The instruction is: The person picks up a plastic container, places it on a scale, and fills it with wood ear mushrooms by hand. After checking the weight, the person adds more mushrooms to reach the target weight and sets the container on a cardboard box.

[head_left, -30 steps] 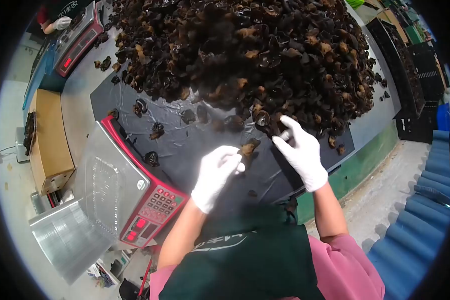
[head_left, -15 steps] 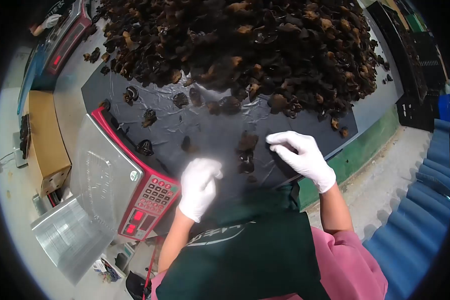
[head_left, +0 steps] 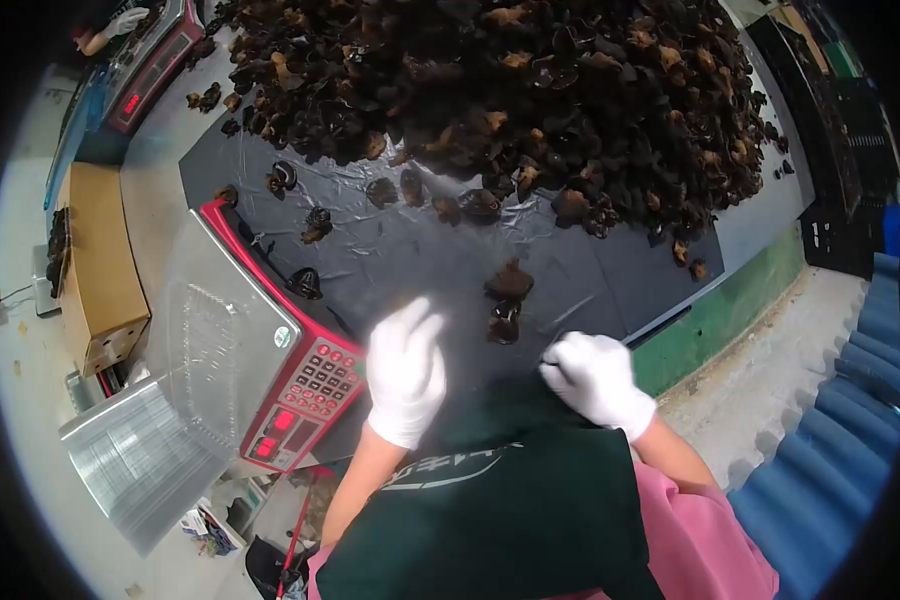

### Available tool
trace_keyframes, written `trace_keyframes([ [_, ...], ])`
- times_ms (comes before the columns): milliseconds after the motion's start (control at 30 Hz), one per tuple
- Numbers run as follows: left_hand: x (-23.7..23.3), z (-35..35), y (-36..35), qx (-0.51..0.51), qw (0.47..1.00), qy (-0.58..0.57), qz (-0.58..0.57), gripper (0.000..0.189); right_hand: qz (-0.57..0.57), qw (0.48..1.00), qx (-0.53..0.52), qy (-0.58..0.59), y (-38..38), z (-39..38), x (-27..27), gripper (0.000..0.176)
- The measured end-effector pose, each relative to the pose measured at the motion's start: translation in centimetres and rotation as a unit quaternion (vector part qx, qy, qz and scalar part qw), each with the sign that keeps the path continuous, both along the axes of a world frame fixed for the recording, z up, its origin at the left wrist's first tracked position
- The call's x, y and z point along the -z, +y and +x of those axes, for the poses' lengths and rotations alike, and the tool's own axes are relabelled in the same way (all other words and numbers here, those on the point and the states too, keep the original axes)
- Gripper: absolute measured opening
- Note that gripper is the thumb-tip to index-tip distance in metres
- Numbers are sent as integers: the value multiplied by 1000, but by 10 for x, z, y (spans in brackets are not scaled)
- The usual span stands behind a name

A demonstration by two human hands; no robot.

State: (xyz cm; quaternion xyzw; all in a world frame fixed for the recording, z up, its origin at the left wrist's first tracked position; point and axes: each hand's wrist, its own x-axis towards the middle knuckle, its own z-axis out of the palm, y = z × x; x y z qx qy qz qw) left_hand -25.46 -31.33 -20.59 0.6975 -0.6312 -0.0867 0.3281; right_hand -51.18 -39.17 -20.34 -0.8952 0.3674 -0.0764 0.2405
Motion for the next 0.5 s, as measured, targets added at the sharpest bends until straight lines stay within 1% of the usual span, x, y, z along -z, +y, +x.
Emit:
trace_keyframes([
  [33,0,3,-2,-3,998,-56,-17,45,5,999,38,-10,-10,-13,-21,7],
  [67,-7,3,-8,-11,994,-108,13,47,-16,996,82,-15,-16,-33,-27,10],
  [100,-13,3,-14,-18,986,-158,43,49,-46,991,91,92,-21,-58,-34,18],
  [133,-11,3,-18,-21,982,-166,91,49,-75,976,86,187,-27,-78,-41,29],
  [167,-10,3,-21,-22,975,-174,139,50,-75,937,83,330,-28,-93,-50,37],
  [233,-7,5,-25,-18,962,-169,215,48,-119,954,87,259,-38,-83,-61,37],
  [300,-1,7,-25,-13,951,-145,272,45,-107,986,84,101,-44,-43,-63,36],
  [333,2,7,-21,-10,959,-125,255,42,-84,994,69,29,-46,-18,-59,37],
  [367,5,8,-17,-9,966,-105,237,40,-95,995,35,-24,-47,1,-45,37],
  [400,6,11,-16,-9,972,-88,217,38,-98,994,22,-31,-45,21,-35,39],
  [433,4,12,-15,-14,983,-33,178,37,-95,992,22,-85,-46,41,-24,43],
  [467,1,10,-13,-20,990,24,140,35,-76,994,1,-83,-48,52,-15,47],
  [500,0,8,-10,-27,991,81,101,33,-39,998,-16,-52,-51,63,-10,48],
])
